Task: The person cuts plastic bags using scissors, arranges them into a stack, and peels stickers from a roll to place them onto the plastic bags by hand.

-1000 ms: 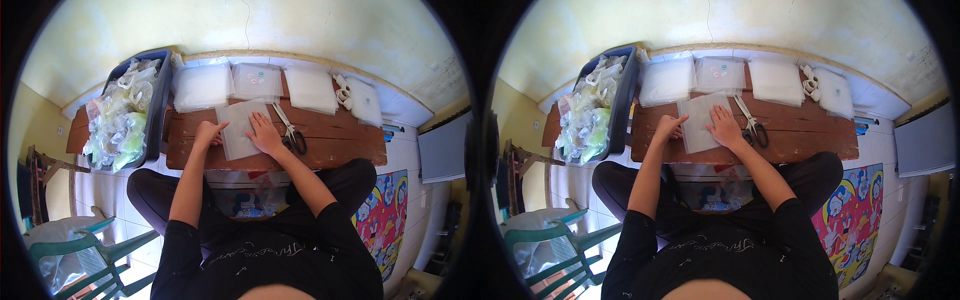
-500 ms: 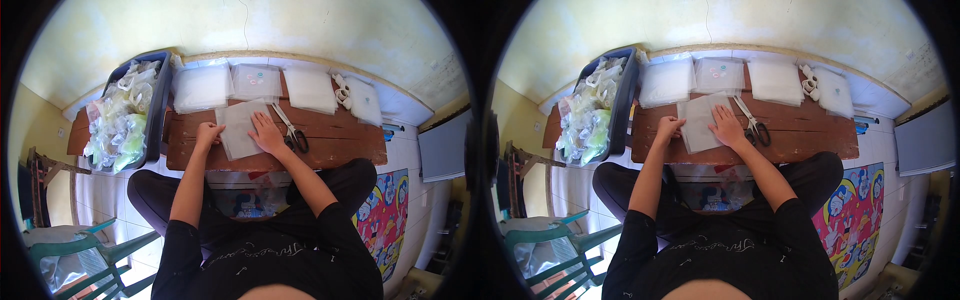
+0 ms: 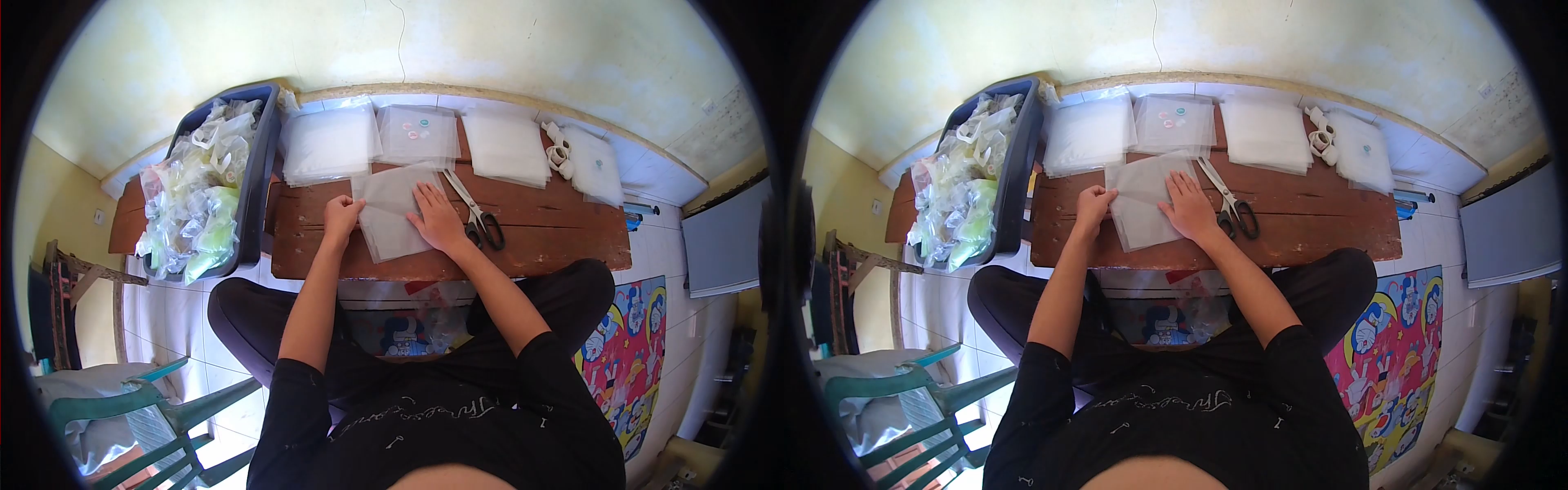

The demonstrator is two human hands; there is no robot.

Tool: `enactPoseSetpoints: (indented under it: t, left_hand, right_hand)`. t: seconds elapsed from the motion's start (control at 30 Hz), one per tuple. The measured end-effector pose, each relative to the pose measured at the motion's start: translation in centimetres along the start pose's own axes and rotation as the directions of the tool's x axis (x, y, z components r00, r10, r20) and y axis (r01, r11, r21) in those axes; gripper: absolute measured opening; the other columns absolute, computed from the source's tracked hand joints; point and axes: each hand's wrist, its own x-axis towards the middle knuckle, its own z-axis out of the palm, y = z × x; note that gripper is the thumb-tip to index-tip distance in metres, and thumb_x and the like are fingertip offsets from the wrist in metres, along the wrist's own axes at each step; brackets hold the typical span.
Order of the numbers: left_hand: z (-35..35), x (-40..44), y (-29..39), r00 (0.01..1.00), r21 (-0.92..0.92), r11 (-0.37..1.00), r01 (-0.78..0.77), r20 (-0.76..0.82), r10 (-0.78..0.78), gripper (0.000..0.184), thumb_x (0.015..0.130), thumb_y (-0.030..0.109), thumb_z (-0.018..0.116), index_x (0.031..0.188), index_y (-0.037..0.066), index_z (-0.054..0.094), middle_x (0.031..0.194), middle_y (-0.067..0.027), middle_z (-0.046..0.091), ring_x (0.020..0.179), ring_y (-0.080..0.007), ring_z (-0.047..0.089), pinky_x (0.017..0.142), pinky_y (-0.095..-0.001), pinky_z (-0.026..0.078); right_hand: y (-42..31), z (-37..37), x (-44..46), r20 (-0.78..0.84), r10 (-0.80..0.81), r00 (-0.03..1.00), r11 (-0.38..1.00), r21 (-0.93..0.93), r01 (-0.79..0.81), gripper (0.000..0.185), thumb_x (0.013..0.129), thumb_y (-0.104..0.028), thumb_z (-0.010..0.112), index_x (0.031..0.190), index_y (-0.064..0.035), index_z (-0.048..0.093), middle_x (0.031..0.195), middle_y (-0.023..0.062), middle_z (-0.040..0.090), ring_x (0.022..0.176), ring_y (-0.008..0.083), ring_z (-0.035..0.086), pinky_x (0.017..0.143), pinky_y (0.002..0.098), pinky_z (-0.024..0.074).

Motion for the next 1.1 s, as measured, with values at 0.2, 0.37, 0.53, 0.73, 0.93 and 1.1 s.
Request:
enactPoseSetpoints:
  t: [0.2,0.37,0.53,0.73,0.93,1.1]
  left_hand:
    - [0.1,-0.2,0.3,0.999,-0.025,1.000,-0.001,0.051,0.002,0.018,0.086,0.016,0.069,0.078,0.007,0.056,0.071,-0.0020,0.061,0.060,-0.0110,0.058,0.056,-0.0282,0.051]
    - [1.3,-0.9,3.1,0.966,0.114,0.970,-0.214,-0.126,0.228,0.026,0.081,0.021,0.073,0.073,0.000,0.060,0.065,-0.0039,0.061,0.058,-0.0096,0.052,0.054,-0.0277,0.043]
    - [2.4,-3.5,7.4,0.950,0.088,0.956,-0.279,-0.119,0.288,0.029,0.081,0.023,0.072,0.071,-0.001,0.059,0.061,-0.0054,0.059,0.057,-0.0101,0.051,0.054,-0.0303,0.043]
    - [2.2,-7.3,12.3,0.980,-0.318,0.931,-0.179,0.027,0.197,0.029,0.089,0.025,0.067,0.075,0.002,0.057,0.067,-0.0037,0.061,0.055,-0.0106,0.056,0.052,-0.0281,0.047]
    - [2.4,-8.3,13.7,0.930,-0.352,0.914,-0.202,0.224,0.292,0.023,0.093,0.026,0.063,0.086,0.003,0.061,0.079,-0.0044,0.064,0.072,-0.0122,0.064,0.072,-0.0253,0.051]
    - [2.1,-7.0,12.3,0.930,-0.361,0.869,-0.339,0.008,0.367,0.027,0.093,0.028,0.064,0.096,0.000,0.063,0.085,-0.0044,0.065,0.083,-0.0109,0.061,0.079,-0.0263,0.047]
  right_hand:
    - [0.3,0.1,0.0,-0.074,-0.013,0.997,0.999,0.045,0.016,0.052,0.091,-0.035,0.057,0.128,0.0029,0.052,0.142,0.0208,0.044,0.135,0.0347,0.037,0.113,0.0442,0.0274]
    - [-2.1,-2.1,1.4,-0.163,0.102,0.981,0.947,0.317,-0.046,0.047,0.086,-0.029,0.066,0.118,0.0034,0.058,0.127,0.0227,0.056,0.121,0.0359,0.050,0.103,0.0431,0.0396]
    - [-8.3,-7.6,4.1,-0.074,0.160,0.984,0.753,0.654,-0.073,0.056,0.080,-0.031,0.072,0.121,0.0034,0.056,0.110,0.0229,0.064,0.099,0.0369,0.063,0.089,0.0415,0.0492]
    - [-9.4,-10.6,4.4,-0.028,0.105,0.994,0.646,0.762,-0.047,0.058,0.076,-0.017,0.070,0.128,0.0007,0.049,0.103,0.0253,0.065,0.095,0.0376,0.065,0.082,0.0435,0.0509]
    - [-9.2,-12.0,5.4,-0.118,0.125,0.985,0.754,0.657,-0.017,0.054,0.075,-0.006,0.065,0.127,0.0025,0.051,0.095,0.0274,0.065,0.085,0.0432,0.064,0.077,0.0435,0.0521]
    - [-6.6,-13.9,6.3,0.028,0.249,0.968,0.655,0.732,-0.189,0.048,0.083,0.002,0.059,0.130,0.0027,0.050,0.096,0.0179,0.070,0.083,0.0182,0.069,0.072,0.0281,0.0523]
